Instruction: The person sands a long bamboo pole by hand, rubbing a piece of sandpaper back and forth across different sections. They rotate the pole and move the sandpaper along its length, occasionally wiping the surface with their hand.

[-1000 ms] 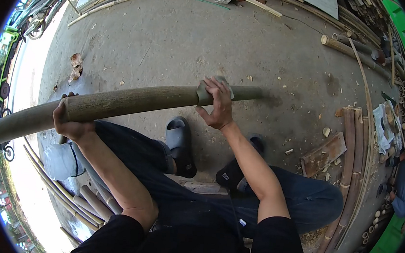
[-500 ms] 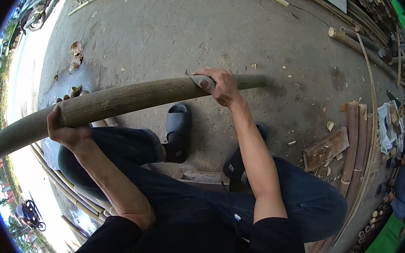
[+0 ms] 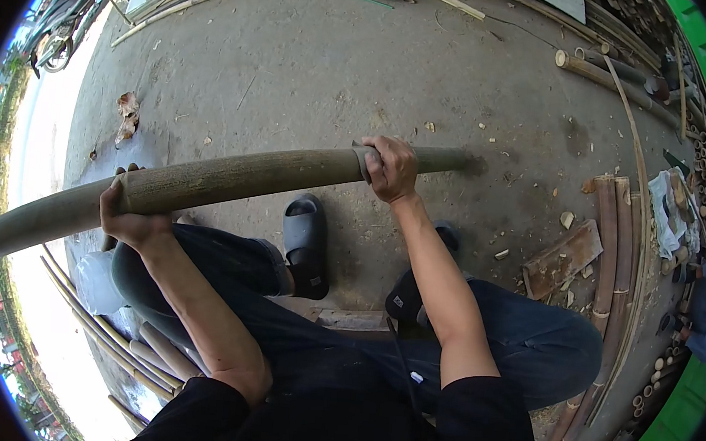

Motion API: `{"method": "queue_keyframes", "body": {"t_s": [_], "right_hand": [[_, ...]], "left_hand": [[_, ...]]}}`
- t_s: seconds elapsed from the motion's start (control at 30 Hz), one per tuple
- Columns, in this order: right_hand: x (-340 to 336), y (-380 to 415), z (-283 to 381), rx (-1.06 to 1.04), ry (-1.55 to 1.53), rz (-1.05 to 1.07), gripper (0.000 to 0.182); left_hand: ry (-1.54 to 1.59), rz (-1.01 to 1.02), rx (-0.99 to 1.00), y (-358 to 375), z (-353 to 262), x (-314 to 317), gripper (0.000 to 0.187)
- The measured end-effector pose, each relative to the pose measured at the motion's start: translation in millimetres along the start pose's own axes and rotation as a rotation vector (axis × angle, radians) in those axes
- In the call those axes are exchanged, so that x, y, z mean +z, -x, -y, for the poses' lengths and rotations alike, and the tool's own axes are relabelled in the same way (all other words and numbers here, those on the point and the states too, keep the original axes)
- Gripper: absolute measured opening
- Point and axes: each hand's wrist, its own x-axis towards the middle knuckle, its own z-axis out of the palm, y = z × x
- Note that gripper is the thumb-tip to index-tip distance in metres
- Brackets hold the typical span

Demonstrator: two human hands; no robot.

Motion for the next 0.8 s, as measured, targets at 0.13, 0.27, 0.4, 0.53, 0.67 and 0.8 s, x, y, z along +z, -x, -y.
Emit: {"method": "queue_keyframes", "body": {"t_s": [0.13,0.27,0.4,0.53,0.67,0.8], "right_hand": [[-17.0,38.2,-82.9,0.071,0.225,-0.255,0.042],[-46.0,72.6,-174.1,0.187,0.379,-0.28,0.035],[-23.0,6.5,-63.3,0.257,-0.008,0.04,0.04],[15.2,-18.9,57.6,-0.053,-0.034,-0.088,0.04],[5.7,0.1,7.6,-0.175,0.054,-0.212,0.04],[-22.1,36.2,-94.7,0.193,0.203,-0.203,0.041]], "left_hand": [[-0.017,0.0,-0.017,-7.0,3.9,-3.7,0.052],[-0.003,0.001,-0.029,-6.3,3.6,-5.8,0.055],[-0.034,0.002,-0.01,-4.1,1.8,0.5,0.052],[-0.082,-0.006,-0.011,-6.3,1.0,1.3,0.046],[-0.082,-0.002,-0.012,-5.7,-0.6,1.6,0.046],[-0.091,-0.071,-0.027,-15.3,5.6,-10.7,0.045]]}}
